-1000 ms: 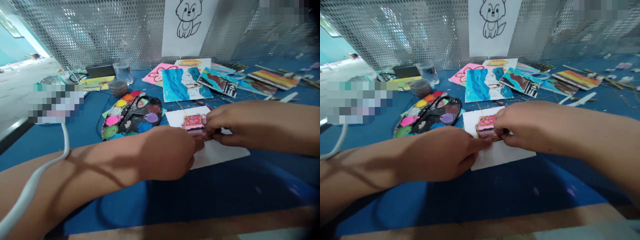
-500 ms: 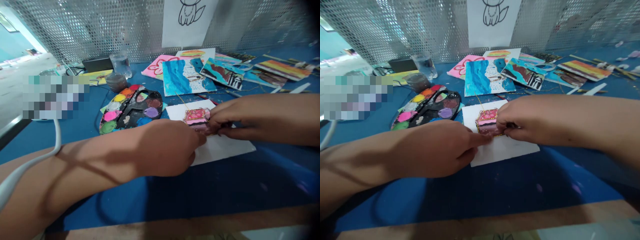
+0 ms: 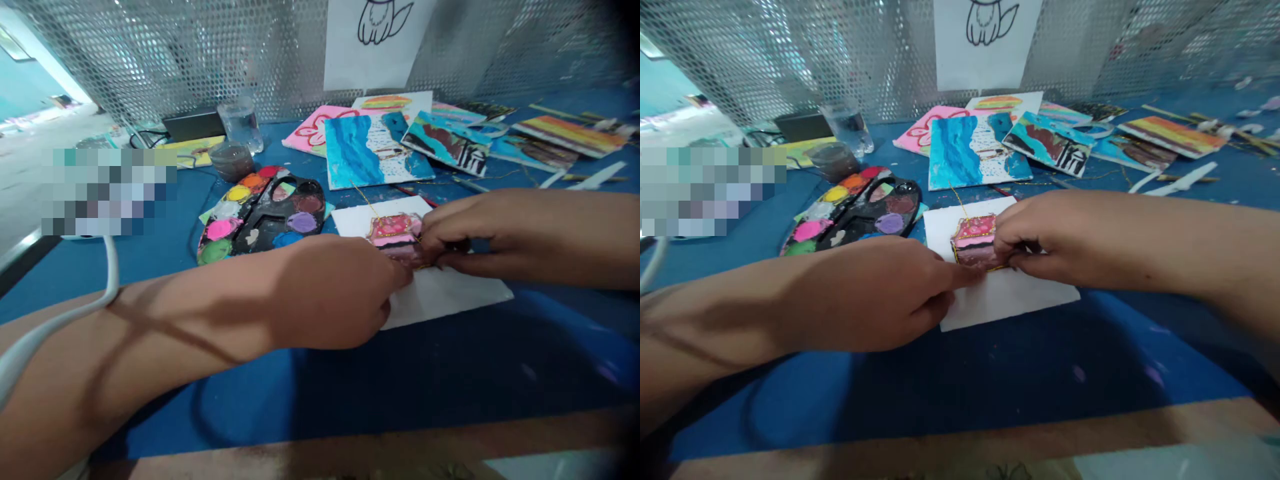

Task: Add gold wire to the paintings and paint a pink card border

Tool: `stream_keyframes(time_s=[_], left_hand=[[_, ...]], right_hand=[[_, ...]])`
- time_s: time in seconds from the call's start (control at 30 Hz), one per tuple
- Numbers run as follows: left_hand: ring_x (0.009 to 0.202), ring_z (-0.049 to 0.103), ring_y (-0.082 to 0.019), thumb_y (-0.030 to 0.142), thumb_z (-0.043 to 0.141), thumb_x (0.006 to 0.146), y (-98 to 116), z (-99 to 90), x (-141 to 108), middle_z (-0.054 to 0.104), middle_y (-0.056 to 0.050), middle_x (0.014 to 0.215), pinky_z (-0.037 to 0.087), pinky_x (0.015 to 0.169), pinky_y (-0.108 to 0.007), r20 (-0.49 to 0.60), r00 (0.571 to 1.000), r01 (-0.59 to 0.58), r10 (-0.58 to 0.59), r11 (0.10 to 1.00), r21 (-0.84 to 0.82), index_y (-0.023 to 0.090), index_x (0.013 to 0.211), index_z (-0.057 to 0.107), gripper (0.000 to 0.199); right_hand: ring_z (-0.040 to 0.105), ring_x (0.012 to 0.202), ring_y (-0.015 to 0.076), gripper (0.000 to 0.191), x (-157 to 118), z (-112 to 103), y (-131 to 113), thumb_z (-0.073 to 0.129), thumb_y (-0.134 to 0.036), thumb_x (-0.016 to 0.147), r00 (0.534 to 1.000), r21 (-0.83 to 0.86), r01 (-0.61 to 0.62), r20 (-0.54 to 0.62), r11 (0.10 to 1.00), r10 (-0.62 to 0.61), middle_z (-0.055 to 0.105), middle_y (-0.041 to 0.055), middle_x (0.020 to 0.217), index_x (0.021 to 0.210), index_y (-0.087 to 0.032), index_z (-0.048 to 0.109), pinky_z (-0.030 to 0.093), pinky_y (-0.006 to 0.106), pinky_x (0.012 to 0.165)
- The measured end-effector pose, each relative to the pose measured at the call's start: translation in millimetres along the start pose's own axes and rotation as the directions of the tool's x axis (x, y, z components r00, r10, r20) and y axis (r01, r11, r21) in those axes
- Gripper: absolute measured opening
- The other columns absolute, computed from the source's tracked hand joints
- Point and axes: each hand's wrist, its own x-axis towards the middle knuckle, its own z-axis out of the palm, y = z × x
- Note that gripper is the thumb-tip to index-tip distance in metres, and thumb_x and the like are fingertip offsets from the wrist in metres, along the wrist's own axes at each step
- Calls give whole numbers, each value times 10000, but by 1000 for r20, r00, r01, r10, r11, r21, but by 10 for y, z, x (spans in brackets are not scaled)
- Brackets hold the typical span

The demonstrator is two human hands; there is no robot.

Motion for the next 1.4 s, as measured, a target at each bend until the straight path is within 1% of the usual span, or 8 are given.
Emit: stream_keyframes(time_s=[0.13, 0.3, 0.5, 0.6, 0.73, 0.97, 1.2, 1.4], left_hand=[[588, 580, -178, 215, 446, 952, -4, -11, -16, 669, -15, 725, 261, 525, -293, -19, 1000, -8, 8, 999, -32, 223, 1115, 667, 274], [596, 576, -190, 207, 445, 950, 0, 9, -15, 664, -18, 724, 263, 527, -301, -19, 1000, -4, 3, 999, -42, 223, 1091, 667, 263], [599, 572, -186, 211, 454, 957, -9, 19, -12, 652, -19, 708, 269, 540, -306, -30, 1000, -5, 4, 999, -31, 216, 1083, 668, 249], [613, 581, -183, 196, 463, 950, -14, 30, -14, 666, -15, 734, 264, 539, -313, -38, 999, -15, 13, 999, -36, 224, 1115, 668, 265], [613, 580, -183, 190, 472, 947, -13, 44, -12, 659, -19, 720, 263, 539, -324, -53, 998, -27, 26, 999, -24, 215, 1007, 679, 217], [638, 592, -200, 200, 471, 958, -3, 48, -6, 682, -24, 758, 320, 553, -316, -49, 999, -16, 15, 1000, -22, 229, 1053, 696, 246], [666, 604, -206, 190, 461, 952, -1, 47, -11, 694, -33, 786, 308, 552, -328, -53, 999, 6, -7, 1000, -27, 226, 979, 691, 235], [693, 623, -215, 196, 447, 953, -4, 57, -8, 699, -35, 819, 340, 568, -321, -27, 1000, 6, -7, 1000, -28, 240, 1159, 662, 301]], right_hand=[[663, 864, 177, 270, -35, 23, 23, 483, -393, 963, 999, 25, 35, -4, 999, -35, 728, 17, 992, 991, -270, 722, 503, 316, 721], [666, 879, 178, 264, -56, 34, -7, 474, -357, 964, 998, 38, 37, -51, 999, -35, 730, 27, 989, 972, -258, 719, 481, 316, 725], [637, 845, 206, 329, -31, 11, -42, 448, -459, 958, 993, 44, -110, 43, 993, 108, 706, 56, 961, 925, -241, 692, 466, 338, 712], [617, 775, 217, 407, -13, 21, -66, 421, -553, 937, 974, 31, -224, 37, 974, 223, 689, 75, 907, 871, -233, 664, 430, 340, 652], [601, 743, 219, 416, 11, 46, -91, 419, -584, 905, 944, 34, -327, 55, 945, 324, 680, 81, 894, 861, -234, 640, 393, 331, 609], [557, 702, 206, 361, 61, 18, -109, 476, -564, 856, 930, 155, -364, 117, 918, 349, 638, 56, 808, 759, -231, 579, 352, 315, 590], [544, 768, 219, 354, 55, -12, -124, 471, -557, 853, 925, 173, -372, 149, 912, 349, 617, 70, 867, 794, -219, 559, 360, 313, 628], [534, 756, 209, 351, 105, -19, -141, 477, -546, 849, 921, 166, -379, 161, 911, 354, 610, 70, 854, 773, -210, 541, 352, 304, 621]])
